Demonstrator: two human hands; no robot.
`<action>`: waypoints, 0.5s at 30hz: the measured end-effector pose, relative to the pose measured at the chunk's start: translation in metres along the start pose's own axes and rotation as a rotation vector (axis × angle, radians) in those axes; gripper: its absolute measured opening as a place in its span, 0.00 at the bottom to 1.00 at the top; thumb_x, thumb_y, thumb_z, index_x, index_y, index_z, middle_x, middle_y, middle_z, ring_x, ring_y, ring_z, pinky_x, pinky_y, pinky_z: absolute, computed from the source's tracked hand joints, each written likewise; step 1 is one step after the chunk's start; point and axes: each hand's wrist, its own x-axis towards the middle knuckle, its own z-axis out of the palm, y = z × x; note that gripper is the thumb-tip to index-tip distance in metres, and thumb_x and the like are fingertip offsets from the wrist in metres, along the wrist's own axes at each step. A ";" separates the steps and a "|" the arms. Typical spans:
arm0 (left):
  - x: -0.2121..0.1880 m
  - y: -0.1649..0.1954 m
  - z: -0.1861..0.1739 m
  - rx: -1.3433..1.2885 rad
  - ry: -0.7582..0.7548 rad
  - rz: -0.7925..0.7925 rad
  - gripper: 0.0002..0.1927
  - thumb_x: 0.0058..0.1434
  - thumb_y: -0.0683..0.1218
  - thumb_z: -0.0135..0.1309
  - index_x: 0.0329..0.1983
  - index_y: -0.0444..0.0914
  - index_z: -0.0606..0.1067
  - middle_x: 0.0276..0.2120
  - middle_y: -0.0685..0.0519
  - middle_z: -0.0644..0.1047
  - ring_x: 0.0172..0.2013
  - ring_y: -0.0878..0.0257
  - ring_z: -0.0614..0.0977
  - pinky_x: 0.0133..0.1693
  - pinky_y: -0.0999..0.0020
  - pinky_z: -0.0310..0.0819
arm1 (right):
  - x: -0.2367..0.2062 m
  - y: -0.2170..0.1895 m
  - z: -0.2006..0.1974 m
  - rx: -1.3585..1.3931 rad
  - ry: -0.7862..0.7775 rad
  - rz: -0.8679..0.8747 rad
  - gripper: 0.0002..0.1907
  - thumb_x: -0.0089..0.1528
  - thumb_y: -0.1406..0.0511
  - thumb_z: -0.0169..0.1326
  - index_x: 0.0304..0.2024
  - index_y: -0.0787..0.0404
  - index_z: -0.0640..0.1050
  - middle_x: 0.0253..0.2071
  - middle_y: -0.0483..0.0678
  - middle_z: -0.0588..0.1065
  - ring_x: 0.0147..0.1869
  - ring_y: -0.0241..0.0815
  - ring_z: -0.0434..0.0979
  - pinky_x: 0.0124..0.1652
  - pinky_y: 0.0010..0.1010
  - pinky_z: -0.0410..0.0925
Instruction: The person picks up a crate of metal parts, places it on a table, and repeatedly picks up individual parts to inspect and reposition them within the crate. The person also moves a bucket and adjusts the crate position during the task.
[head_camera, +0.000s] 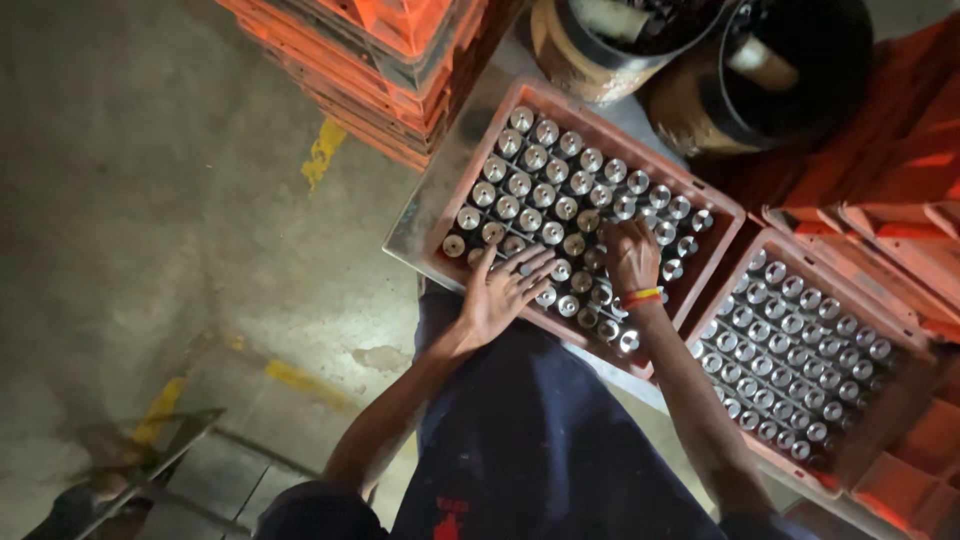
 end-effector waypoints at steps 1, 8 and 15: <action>0.004 -0.001 0.000 -0.019 0.001 -0.003 0.43 0.72 0.69 0.33 0.74 0.30 0.59 0.72 0.41 0.63 0.72 0.51 0.63 0.72 0.56 0.53 | -0.002 0.000 -0.001 0.036 0.025 -0.022 0.07 0.63 0.69 0.60 0.44 0.58 0.83 0.41 0.49 0.81 0.44 0.49 0.80 0.52 0.40 0.72; 0.023 -0.035 -0.036 -0.163 -0.156 -0.131 0.46 0.72 0.72 0.30 0.78 0.34 0.51 0.68 0.41 0.66 0.68 0.48 0.65 0.72 0.52 0.52 | -0.056 -0.047 -0.006 0.443 0.006 0.108 0.15 0.61 0.66 0.64 0.49 0.65 0.81 0.42 0.53 0.80 0.41 0.46 0.80 0.41 0.35 0.72; 0.002 -0.039 -0.037 0.179 -0.006 -0.165 0.47 0.66 0.77 0.29 0.80 0.45 0.50 0.72 0.44 0.62 0.71 0.47 0.62 0.72 0.45 0.50 | -0.077 -0.042 0.003 0.805 0.061 0.354 0.13 0.62 0.68 0.63 0.49 0.58 0.83 0.48 0.50 0.81 0.50 0.48 0.80 0.50 0.34 0.73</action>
